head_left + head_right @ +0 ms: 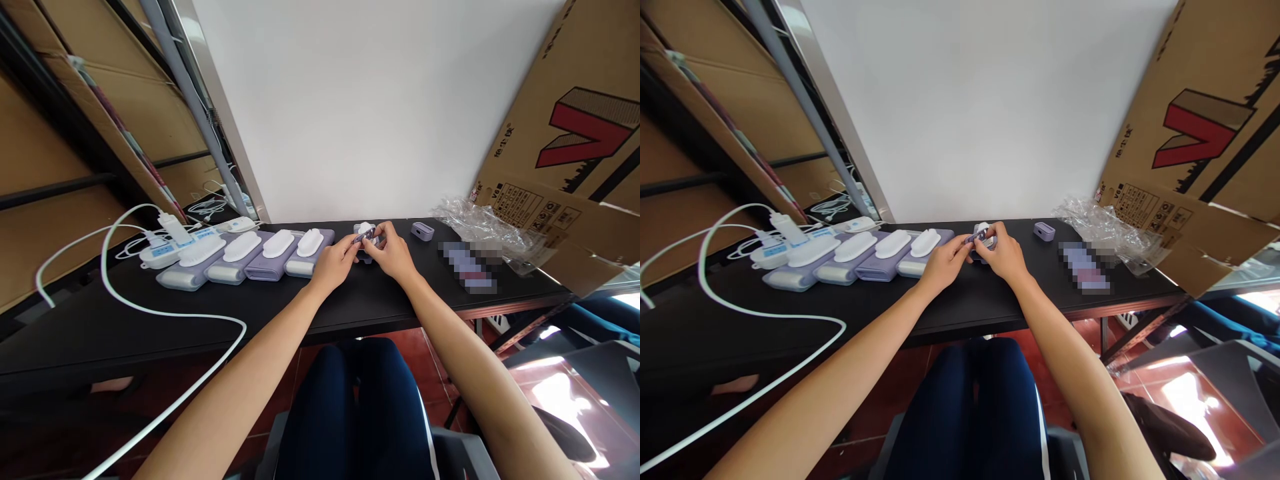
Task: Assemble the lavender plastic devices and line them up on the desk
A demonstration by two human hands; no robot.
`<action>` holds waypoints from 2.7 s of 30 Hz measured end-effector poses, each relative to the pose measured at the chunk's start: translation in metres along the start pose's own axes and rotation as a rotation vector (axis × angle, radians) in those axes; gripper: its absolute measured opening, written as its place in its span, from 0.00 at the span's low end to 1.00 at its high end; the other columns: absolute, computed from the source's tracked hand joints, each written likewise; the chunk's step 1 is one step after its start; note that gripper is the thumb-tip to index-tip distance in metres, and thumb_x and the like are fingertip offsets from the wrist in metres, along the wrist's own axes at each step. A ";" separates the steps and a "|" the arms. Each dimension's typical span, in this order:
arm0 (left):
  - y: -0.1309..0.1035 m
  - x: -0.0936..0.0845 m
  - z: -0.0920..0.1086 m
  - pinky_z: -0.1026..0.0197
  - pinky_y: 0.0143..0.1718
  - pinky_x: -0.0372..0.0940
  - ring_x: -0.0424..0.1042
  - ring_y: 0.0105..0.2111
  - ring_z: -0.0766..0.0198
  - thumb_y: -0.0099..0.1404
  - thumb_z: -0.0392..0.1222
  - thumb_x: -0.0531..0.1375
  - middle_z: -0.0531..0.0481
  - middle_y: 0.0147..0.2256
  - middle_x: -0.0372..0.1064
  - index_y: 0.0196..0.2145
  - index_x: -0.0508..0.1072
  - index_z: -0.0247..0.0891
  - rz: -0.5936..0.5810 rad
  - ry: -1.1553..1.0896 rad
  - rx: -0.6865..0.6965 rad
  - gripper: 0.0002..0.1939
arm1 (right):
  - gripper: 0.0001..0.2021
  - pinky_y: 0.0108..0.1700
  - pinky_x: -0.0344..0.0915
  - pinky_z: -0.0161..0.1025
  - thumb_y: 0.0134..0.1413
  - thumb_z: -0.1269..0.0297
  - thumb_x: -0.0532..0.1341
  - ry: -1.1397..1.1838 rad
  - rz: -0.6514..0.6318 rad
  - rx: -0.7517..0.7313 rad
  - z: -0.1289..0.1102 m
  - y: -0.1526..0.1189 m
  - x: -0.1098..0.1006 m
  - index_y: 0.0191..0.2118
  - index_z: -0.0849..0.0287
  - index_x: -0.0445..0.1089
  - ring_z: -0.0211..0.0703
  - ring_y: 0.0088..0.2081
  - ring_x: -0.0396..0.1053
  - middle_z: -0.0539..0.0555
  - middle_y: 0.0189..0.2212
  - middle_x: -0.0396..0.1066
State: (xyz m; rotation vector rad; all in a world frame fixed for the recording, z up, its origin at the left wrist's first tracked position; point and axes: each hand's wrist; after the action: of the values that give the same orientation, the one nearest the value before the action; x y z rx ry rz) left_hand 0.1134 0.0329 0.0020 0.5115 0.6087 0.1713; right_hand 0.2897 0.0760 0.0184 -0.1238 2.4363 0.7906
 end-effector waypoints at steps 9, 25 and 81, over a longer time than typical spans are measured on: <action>0.000 0.001 -0.003 0.60 0.39 0.68 0.79 0.38 0.59 0.73 0.49 0.56 0.51 0.37 0.79 0.50 0.76 0.45 0.059 -0.020 0.021 0.15 | 0.17 0.34 0.58 0.37 0.56 0.46 0.61 0.022 0.001 -0.012 0.000 -0.001 0.002 0.42 0.50 0.59 0.43 0.29 0.70 0.47 0.33 0.73; 0.002 0.001 0.002 0.58 0.40 0.67 0.76 0.38 0.59 0.72 0.41 0.54 0.48 0.37 0.77 0.43 0.72 0.41 0.164 0.048 0.009 0.08 | 0.18 0.37 0.62 0.38 0.59 0.48 0.62 0.075 -0.111 -0.064 -0.010 -0.007 -0.001 0.49 0.49 0.62 0.42 0.33 0.73 0.48 0.38 0.77; 0.008 0.002 -0.004 0.59 0.40 0.68 0.73 0.38 0.59 0.65 0.59 0.63 0.46 0.42 0.77 0.48 0.79 0.41 0.023 -0.292 -0.139 0.23 | 0.14 0.48 0.62 0.43 0.68 0.62 0.53 -0.413 -0.145 -0.383 0.004 0.003 -0.009 0.46 0.56 0.76 0.48 0.43 0.70 0.56 0.41 0.77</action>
State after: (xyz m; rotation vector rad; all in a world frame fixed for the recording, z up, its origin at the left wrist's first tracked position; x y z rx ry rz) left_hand 0.1128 0.0418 0.0017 0.3995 0.3036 0.1557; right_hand 0.2985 0.0800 0.0217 -0.2527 1.8508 1.0887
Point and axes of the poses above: each hand's wrist, its own y-axis towards the middle knuckle, its own x-axis out of the palm, z = x × y
